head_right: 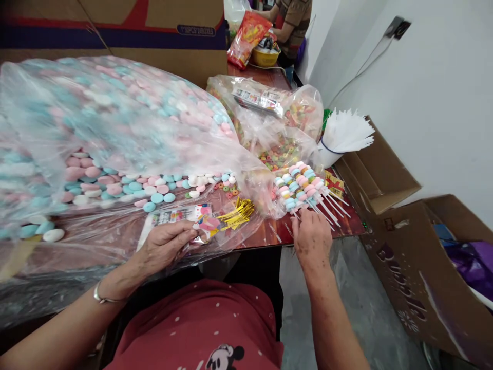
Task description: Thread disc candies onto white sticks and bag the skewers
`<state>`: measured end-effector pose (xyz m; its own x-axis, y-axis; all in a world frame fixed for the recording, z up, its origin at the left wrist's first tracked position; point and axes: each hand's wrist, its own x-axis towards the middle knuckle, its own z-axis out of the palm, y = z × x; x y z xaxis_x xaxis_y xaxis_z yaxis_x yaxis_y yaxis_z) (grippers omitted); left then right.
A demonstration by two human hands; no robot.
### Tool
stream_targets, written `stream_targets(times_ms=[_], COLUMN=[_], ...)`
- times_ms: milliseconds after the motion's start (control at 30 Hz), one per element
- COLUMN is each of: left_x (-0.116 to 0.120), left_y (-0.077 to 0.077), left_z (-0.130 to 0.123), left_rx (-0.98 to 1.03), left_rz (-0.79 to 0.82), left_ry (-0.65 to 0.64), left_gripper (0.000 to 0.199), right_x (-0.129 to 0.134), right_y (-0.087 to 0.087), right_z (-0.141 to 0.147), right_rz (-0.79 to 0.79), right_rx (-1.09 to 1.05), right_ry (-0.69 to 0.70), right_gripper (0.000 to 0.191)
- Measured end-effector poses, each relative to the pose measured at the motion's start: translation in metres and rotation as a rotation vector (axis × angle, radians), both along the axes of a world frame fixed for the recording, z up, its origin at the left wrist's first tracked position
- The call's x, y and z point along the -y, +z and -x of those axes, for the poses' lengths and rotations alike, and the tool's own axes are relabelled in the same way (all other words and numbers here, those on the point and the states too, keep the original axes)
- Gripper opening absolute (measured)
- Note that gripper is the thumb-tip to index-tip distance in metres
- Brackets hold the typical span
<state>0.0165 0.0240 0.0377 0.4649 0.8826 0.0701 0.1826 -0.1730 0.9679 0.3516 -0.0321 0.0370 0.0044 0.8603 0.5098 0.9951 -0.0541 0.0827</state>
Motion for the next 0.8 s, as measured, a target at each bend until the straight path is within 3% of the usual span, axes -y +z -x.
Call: stream_targets(times_ms=[133, 233, 300, 433, 567, 667, 800], left_x=[-0.002, -0.002, -0.003, -0.003, -0.005, -0.007, -0.008], left_y=[-0.001, -0.004, -0.008, -0.011, -0.004, 0.004, 0.007], left_z=[0.0, 0.005, 0.01, 0.021, 0.029, 0.032, 0.036], left_rx=[0.076, 0.087, 0.089, 0.106, 0.049, 0.029, 0.044], left_rz=[0.077, 0.109, 0.187, 0.312, 0.32, 0.327, 0.355], left_ry=[0.047, 0.061, 0.065, 0.005, -0.101, -0.169, -0.179], left_gripper=[0.029, 0.029, 0.034, 0.04, 0.043, 0.042, 0.043], right_x=[0.0, 0.002, 0.006, 0.016, 0.013, 0.003, -0.007], right_y=[-0.011, -0.005, 0.005, 0.032, 0.052, 0.057, 0.055], right_z=[-0.004, -0.01, -0.014, -0.004, 0.026, 0.041, 0.046], right_rz=[0.034, -0.103, -0.232, -0.362, -0.172, -0.099, -0.097], right_rx=[0.028, -0.014, -0.084, -0.285, -0.344, -0.239, -0.17], right_ry=[-0.04, -0.128, -0.108, 0.202, 0.574, 0.69, 0.72], right_gripper=[0.022, 0.025, 0.024, 0.014, 0.017, 0.021, 0.023])
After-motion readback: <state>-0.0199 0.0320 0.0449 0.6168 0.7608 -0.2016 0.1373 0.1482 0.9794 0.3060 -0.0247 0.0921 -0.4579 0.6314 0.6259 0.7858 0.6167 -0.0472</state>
